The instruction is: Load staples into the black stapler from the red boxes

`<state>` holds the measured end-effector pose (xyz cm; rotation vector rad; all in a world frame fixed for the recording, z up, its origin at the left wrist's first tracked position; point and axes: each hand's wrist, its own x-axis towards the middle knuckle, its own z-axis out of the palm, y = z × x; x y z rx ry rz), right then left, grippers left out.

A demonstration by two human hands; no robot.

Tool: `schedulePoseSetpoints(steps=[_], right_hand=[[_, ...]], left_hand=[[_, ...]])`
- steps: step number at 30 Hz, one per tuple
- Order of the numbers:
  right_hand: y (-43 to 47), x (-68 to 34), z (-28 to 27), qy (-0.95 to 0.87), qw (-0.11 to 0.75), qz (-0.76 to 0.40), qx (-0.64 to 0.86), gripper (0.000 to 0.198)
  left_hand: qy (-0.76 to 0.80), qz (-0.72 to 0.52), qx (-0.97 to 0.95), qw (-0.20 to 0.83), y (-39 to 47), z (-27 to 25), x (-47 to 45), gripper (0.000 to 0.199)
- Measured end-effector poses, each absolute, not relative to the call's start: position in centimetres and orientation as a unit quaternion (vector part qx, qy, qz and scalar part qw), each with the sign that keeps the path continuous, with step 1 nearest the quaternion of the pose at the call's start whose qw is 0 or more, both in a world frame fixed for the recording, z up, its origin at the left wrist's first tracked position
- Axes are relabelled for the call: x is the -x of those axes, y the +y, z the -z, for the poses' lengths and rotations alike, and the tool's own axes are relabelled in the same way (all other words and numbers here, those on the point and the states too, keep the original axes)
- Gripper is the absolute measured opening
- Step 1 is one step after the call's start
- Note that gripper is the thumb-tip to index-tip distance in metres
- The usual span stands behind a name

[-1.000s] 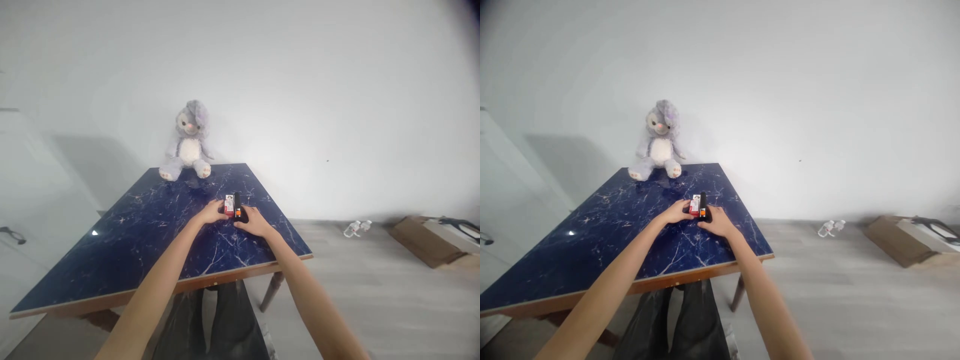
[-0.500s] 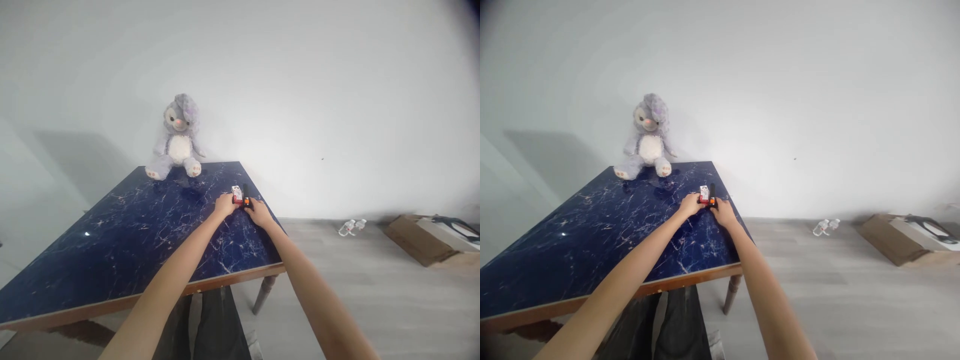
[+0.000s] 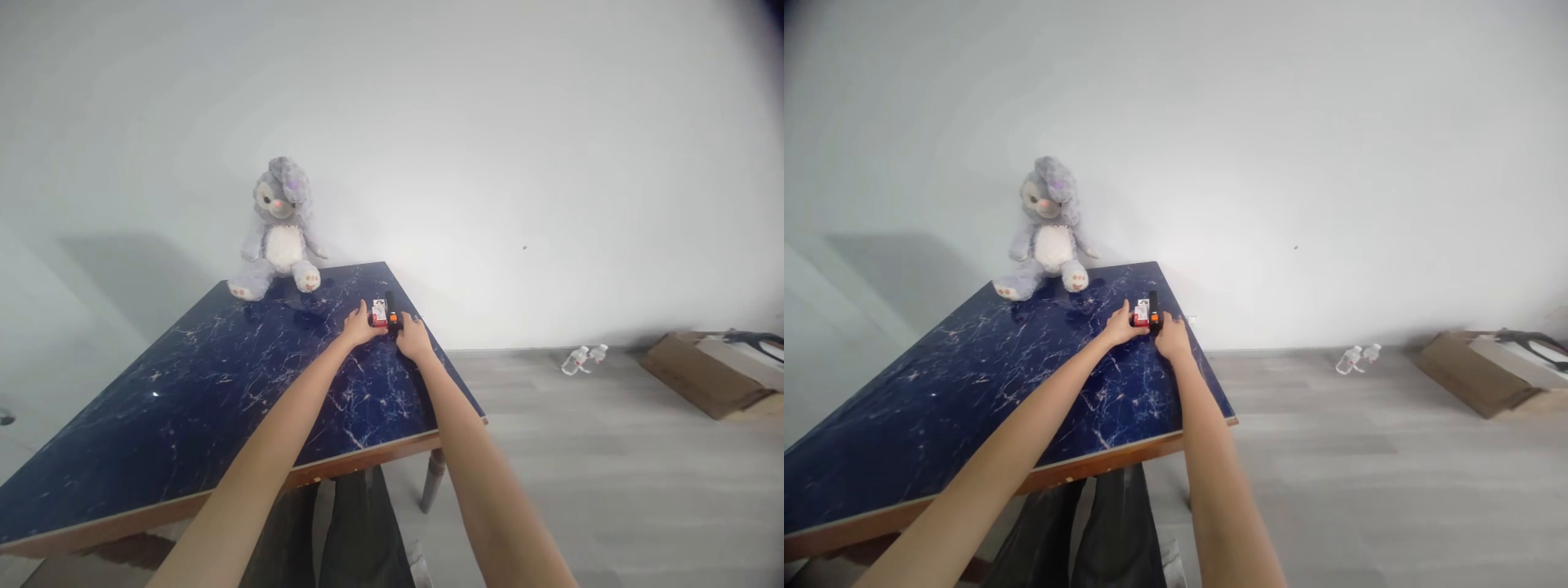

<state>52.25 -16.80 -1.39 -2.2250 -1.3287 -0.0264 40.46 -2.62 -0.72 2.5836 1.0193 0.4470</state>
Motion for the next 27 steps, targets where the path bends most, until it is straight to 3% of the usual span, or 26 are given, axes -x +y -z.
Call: schedulePoseSetpoints(steps=[4,9,15,22,27], right_hand=[[-17.1,-51.3,1.0,-0.489,0.258,0.034,0.833,0.043],[-17.4,-50.9,0.9,-0.47,0.247,0.046,0.846,0.036],[-17.8,-50.8,0.5,-0.456,0.258,0.047,0.85,0.068],[-18.9,-48.8,-0.4,-0.461,0.247,0.092,0.847,0.07],[-19.6,-47.7,-1.0,-0.467,0.212,0.089,0.854,0.069]], left_hand=[[0.328,-0.151,-0.927,0.104,-3.7,1.7,-40.4,0.101],[0.356,-0.125,-0.922,0.091,-4.5,1.6,-40.5,0.093],[0.358,-0.176,-0.912,0.1,-6.7,1.1,-38.6,0.085],[0.444,-0.368,-0.784,0.229,-9.7,0.4,-33.3,0.053],[0.501,-0.399,-0.709,0.295,-10.8,0.8,-29.4,0.034]])
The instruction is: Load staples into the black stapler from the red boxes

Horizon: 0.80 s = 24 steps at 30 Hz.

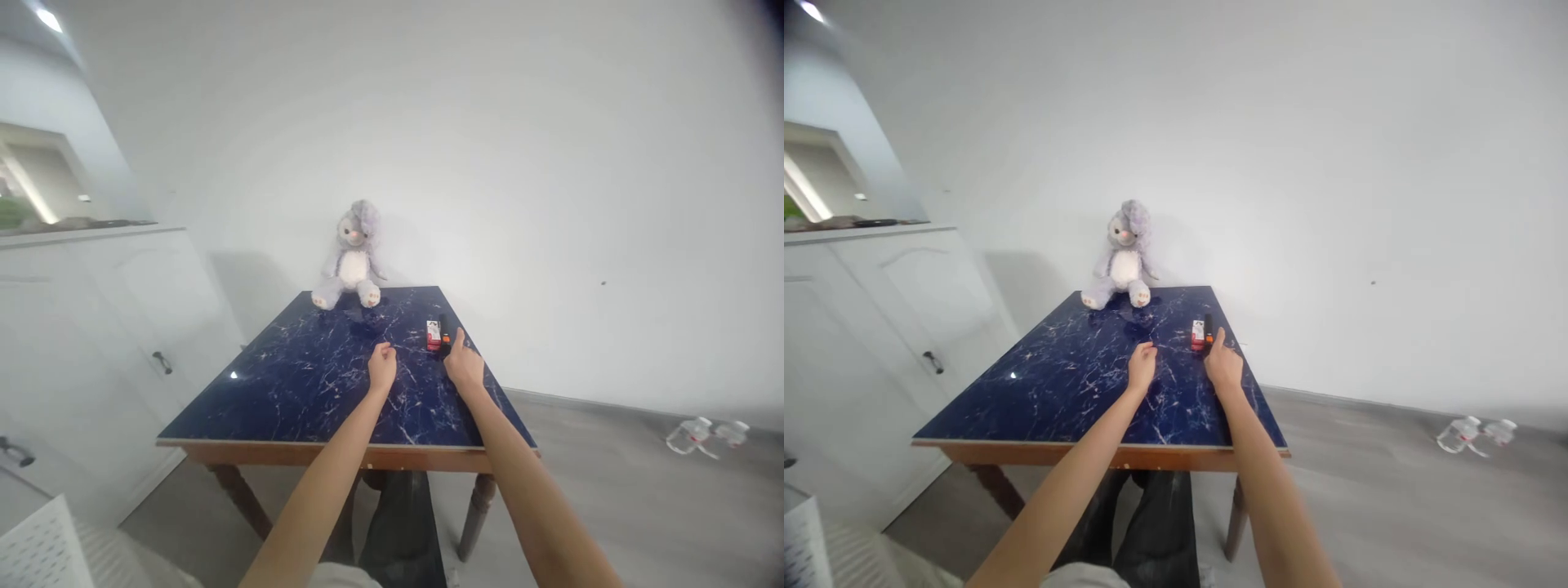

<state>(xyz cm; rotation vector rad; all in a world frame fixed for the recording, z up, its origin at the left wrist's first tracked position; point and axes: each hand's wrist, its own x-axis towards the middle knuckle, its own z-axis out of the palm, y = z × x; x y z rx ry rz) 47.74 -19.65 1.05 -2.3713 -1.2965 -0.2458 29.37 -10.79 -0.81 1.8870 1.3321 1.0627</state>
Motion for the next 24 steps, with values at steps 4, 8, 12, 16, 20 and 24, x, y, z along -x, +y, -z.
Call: schedulePoseSetpoints(steps=[4,8,12,16,20,24], right_hand=[[-19.8,-47.9,-1.2,-0.503,0.201,0.078,0.837,0.069],[-20.1,-48.2,-0.7,-0.581,0.238,0.071,0.775,0.064],[-20.6,-47.9,-0.4,-0.603,0.289,0.085,0.739,0.065],[-20.8,-47.3,-0.4,-0.584,0.295,0.108,0.748,0.067],[-20.3,-47.0,-0.3,-0.585,0.224,0.099,0.773,0.047],[-19.7,-47.2,0.0,-0.595,0.173,0.092,0.78,0.028]], left_hand=[[0.487,-0.417,-0.693,0.329,-12.1,0.5,-27.6,0.024],[0.464,-0.419,-0.686,0.373,-13.7,-0.4,-27.2,0.03],[0.428,-0.402,-0.694,0.418,-16.2,-0.7,-27.0,0.04],[0.358,-0.358,-0.736,0.45,-19.0,-0.9,-25.9,0.044],[0.277,-0.29,-0.833,0.382,-20.5,-0.7,-24.3,0.046],[0.303,-0.265,-0.868,0.289,-20.1,-0.5,-23.0,0.046]])
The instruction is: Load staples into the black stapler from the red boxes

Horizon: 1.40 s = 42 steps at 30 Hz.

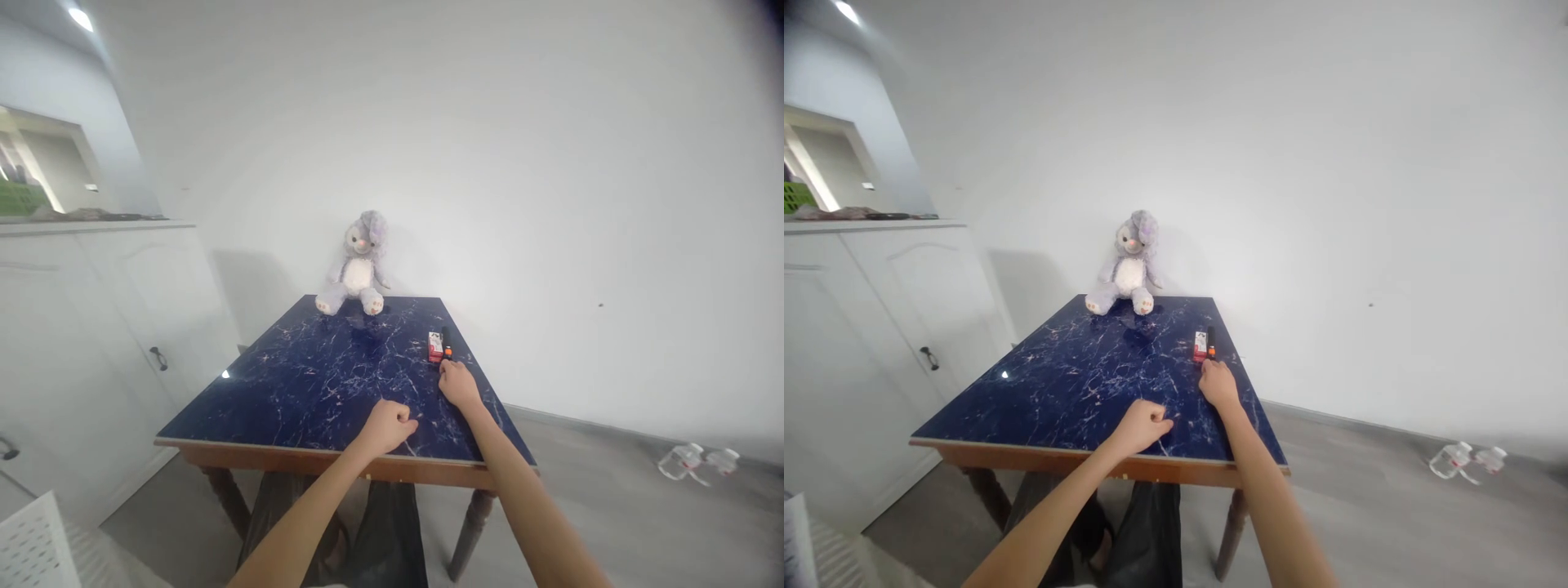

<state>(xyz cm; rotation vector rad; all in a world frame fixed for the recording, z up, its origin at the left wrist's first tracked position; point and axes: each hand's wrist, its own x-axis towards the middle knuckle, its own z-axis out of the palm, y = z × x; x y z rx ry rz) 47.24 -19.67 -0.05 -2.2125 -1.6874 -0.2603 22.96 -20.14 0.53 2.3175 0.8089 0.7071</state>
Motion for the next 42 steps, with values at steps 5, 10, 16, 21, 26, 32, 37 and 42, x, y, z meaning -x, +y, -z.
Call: schedulePoseSetpoints(steps=[5,10,16,21,26,32,37,42], right_hand=[[-19.0,-47.2,-0.1,-0.627,0.149,0.07,0.762,0.025],[-16.3,-44.3,-0.6,-0.701,0.117,0.043,0.702,0.026],[-11.6,-38.6,-0.6,-0.749,0.103,0.037,0.654,0.024],[-10.3,-38.0,-0.7,-0.727,0.118,0.039,0.676,0.029],[-8.8,-37.3,-0.9,-0.7,0.139,-0.002,0.701,0.029],[-7.5,-36.6,-1.1,-0.647,0.161,-0.042,0.744,0.039],[-5.5,-36.2,-1.8,-0.602,0.153,-0.042,0.782,0.037],[-4.6,-35.8,-1.7,-0.587,0.166,-0.023,0.792,0.042]], left_hand=[[0.297,-0.234,-0.91,0.171,-18.4,-0.9,-20.6,0.042],[0.329,-0.222,-0.914,0.087,-18.4,0.4,-21.1,0.037],[0.112,-0.169,-0.979,0.02,-16.6,1.3,-25.7,0.028],[0.031,-0.154,-0.988,0.012,-8.7,-0.9,-22.9,0.029],[0.21,-0.186,-0.96,0.021,-3.5,-1.5,-19.5,0.029],[0.271,-0.196,-0.942,0.034,-3.0,-0.2,-21.0,0.034],[0.327,-0.196,-0.923,0.059,-1.9,0.0,-22.1,0.044],[0.35,-0.184,-0.916,0.07,-1.4,0.4,-22.1,0.04]])
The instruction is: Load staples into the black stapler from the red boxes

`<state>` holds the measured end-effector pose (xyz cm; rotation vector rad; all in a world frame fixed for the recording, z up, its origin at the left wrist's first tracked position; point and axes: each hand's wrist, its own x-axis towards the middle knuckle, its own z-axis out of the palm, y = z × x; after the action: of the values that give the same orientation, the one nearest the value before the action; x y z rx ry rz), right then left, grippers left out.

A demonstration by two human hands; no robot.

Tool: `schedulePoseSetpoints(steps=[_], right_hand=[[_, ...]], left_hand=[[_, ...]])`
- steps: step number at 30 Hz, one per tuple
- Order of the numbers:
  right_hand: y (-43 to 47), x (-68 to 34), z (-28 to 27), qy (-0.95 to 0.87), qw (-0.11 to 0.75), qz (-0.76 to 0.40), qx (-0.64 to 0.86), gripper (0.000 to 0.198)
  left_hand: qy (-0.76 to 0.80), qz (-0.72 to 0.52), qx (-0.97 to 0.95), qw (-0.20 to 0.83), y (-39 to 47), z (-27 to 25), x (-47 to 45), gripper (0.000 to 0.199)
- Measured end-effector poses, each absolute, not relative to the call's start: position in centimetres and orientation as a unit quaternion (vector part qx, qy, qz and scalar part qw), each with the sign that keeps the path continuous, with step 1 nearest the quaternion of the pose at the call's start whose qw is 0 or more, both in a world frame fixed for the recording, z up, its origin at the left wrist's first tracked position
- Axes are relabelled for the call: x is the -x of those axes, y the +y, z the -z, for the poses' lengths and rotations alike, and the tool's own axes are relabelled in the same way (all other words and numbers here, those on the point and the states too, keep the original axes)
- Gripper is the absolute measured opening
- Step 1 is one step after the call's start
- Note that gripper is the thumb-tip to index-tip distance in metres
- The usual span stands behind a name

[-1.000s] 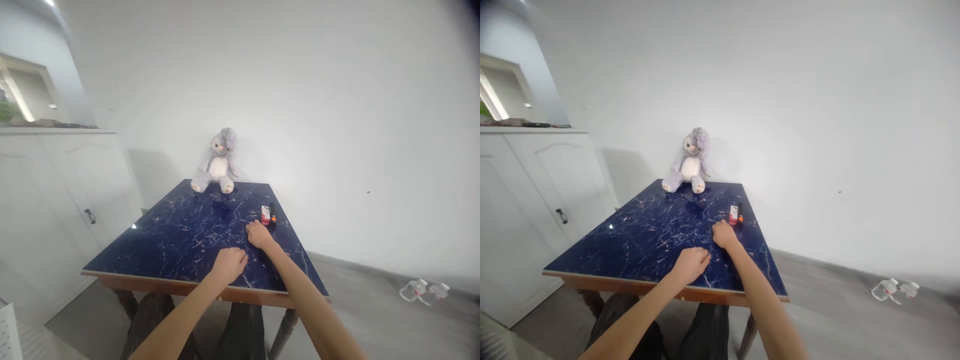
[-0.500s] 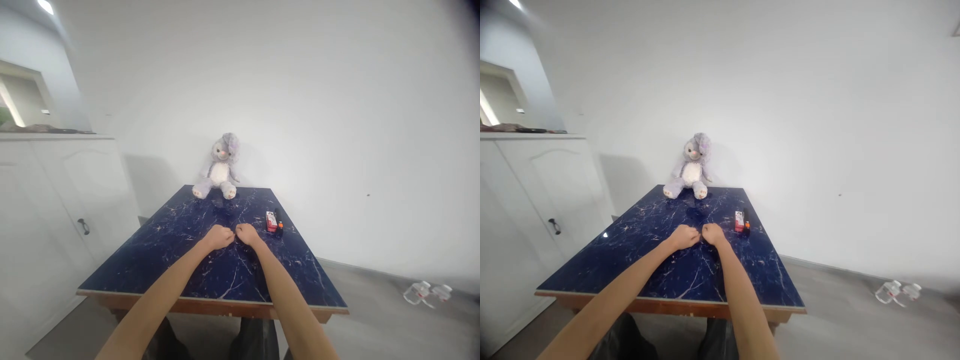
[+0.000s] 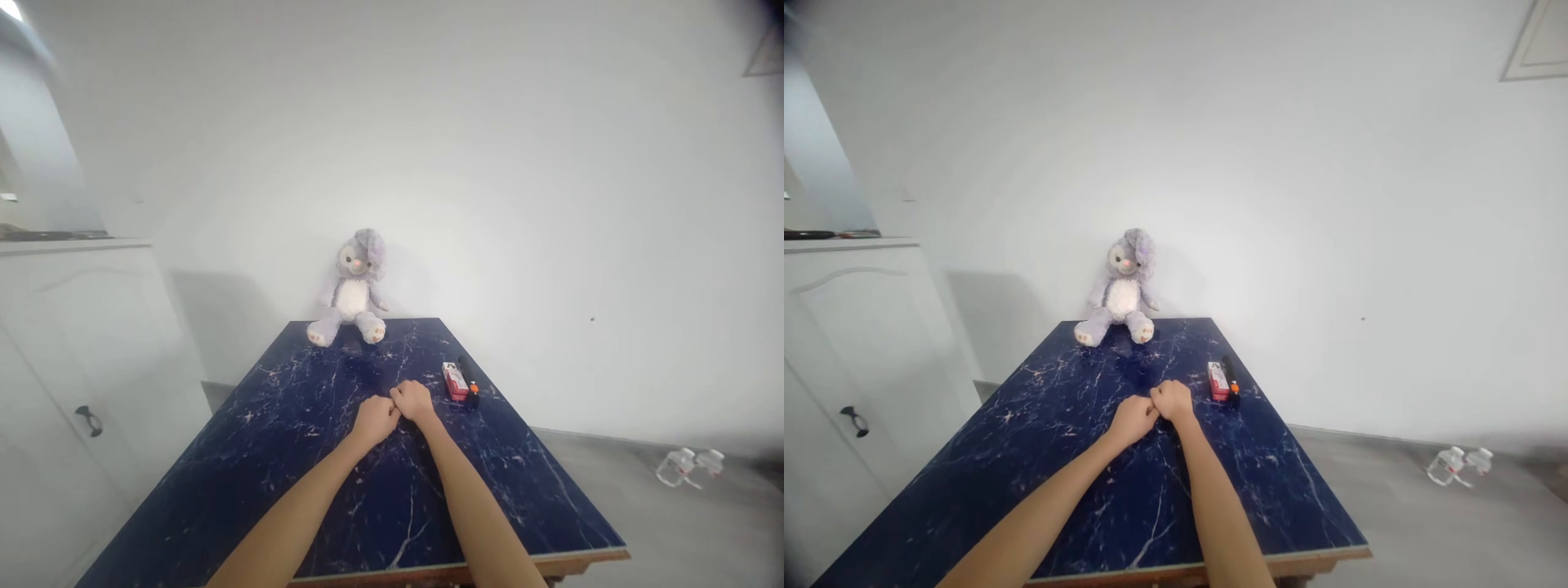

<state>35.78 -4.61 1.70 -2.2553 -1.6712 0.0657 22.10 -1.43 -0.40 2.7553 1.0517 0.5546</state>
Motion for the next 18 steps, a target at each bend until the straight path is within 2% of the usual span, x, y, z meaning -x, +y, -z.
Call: schedulePoseSetpoints(steps=[11,14,18], right_hand=[[-4.7,-36.9,-0.8,-0.608,0.197,-0.024,0.769,0.038],[-4.4,-36.7,-0.6,-0.615,0.2,-0.018,0.763,0.032],[-4.2,-36.4,-0.5,-0.646,0.233,-0.021,0.727,0.026]], left_hand=[[0.328,-0.191,-0.913,0.147,1.1,-0.3,-22.6,0.04],[0.304,-0.226,-0.905,0.194,1.8,0.1,-22.6,0.039],[0.299,-0.234,-0.904,0.197,1.8,0.5,-22.5,0.033]])
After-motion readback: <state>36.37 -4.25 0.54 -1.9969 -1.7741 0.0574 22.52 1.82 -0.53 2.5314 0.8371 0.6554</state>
